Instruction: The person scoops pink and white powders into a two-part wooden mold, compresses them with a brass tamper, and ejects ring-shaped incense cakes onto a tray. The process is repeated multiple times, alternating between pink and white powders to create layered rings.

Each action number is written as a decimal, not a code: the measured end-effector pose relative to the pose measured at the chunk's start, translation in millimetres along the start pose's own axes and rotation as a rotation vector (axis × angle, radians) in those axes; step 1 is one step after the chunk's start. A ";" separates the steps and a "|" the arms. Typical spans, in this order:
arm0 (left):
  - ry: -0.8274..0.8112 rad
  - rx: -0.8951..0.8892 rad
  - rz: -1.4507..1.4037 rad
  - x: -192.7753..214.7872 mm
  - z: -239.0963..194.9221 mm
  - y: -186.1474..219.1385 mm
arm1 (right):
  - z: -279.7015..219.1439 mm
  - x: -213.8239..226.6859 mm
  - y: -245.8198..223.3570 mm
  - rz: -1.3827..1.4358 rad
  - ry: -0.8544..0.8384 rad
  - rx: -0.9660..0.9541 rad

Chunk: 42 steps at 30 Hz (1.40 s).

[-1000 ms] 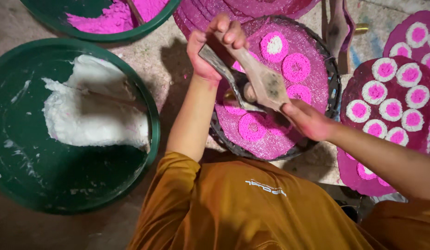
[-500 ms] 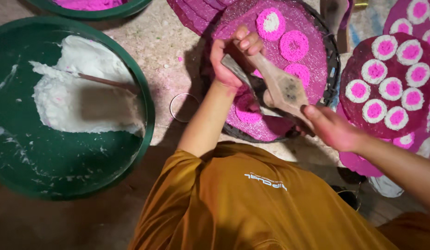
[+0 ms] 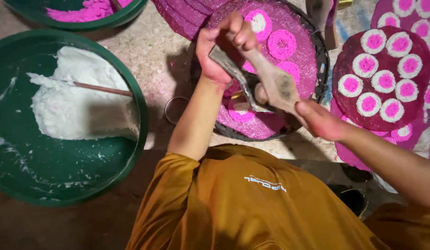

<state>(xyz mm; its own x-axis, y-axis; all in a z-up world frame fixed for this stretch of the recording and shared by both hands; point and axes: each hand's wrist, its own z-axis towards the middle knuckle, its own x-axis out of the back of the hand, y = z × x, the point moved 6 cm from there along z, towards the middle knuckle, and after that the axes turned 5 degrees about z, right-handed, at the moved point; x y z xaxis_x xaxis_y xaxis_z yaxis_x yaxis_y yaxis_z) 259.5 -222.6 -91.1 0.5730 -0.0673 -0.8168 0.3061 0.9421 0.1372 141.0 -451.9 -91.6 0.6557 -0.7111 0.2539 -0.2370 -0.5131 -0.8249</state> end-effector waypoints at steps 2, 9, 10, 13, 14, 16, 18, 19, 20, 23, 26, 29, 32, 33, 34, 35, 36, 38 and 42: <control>0.098 0.017 0.095 1.2 10.8 -5.8 | -13.7 9.6 0.0 0.059 -0.123 -0.039; 0.057 -0.077 -0.183 26.3 29.5 -74.0 | -52.8 63.1 40.1 0.049 0.122 -0.347; 0.047 -0.077 -0.209 33.5 27.3 -79.6 | -52.8 63.1 45.7 -0.070 0.163 -0.411; 0.010 -0.067 -0.237 55.2 23.3 -87.1 | -45.7 53.3 45.3 -0.212 0.236 -0.401; 0.000 -0.059 -0.210 61.7 21.5 -86.9 | -42.9 49.1 42.6 -0.223 0.248 -0.364; 0.005 -0.042 -0.162 71.1 18.7 -91.7 | -41.3 41.1 36.2 -0.126 0.226 -0.257; 0.035 -0.026 -0.119 76.4 16.1 -95.9 | -41.8 41.3 34.9 -0.076 0.209 -0.253; 0.049 -0.034 -0.156 77.1 15.2 -96.0 | -42.5 43.8 37.3 -0.075 0.205 -0.302; 0.061 -0.044 -0.192 76.5 15.7 -95.9 | -42.8 47.7 39.9 -0.076 0.202 -0.350; 0.050 -0.072 -0.183 67.5 19.9 -91.7 | -38.7 60.2 42.3 -0.263 0.215 -0.336; -0.012 -0.041 -0.088 57.0 35.3 -73.4 | -19.4 63.6 35.0 -0.173 0.207 -0.100; 0.078 -0.028 0.061 58.5 49.6 -48.8 | 3.8 57.6 30.2 0.219 -0.035 -0.013; 0.131 -0.064 0.050 58.8 59.5 -30.8 | 17.2 77.9 28.8 0.229 0.108 -0.123; 0.128 -0.078 0.016 58.7 62.2 -25.6 | 21.7 83.4 24.9 0.090 0.151 -0.131; 0.106 -0.095 0.007 58.4 63.3 -21.4 | 25.3 86.9 21.3 -0.049 0.194 -0.143; 0.085 -0.112 -0.003 58.8 62.5 -18.0 | 28.9 89.4 17.4 -0.189 0.238 -0.156; 0.064 -0.131 -0.014 60.4 60.8 -13.9 | 33.4 86.8 11.3 -0.239 0.256 -0.105; 0.065 -0.121 -0.007 68.5 55.1 -11.0 | 41.7 76.6 1.9 -0.337 0.291 -0.005; 0.082 -0.080 -0.034 88.2 45.1 -16.0 | 46.5 68.1 1.3 -0.300 0.241 -0.006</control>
<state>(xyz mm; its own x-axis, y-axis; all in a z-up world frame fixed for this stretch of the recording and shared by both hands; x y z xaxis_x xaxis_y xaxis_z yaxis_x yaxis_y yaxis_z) 339.5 -258.4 -140.1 0.4980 -0.0752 -0.8639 0.2608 0.9631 0.0665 218.7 -478.6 -98.8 0.5097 -0.6209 0.5955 -0.0648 -0.7179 -0.6931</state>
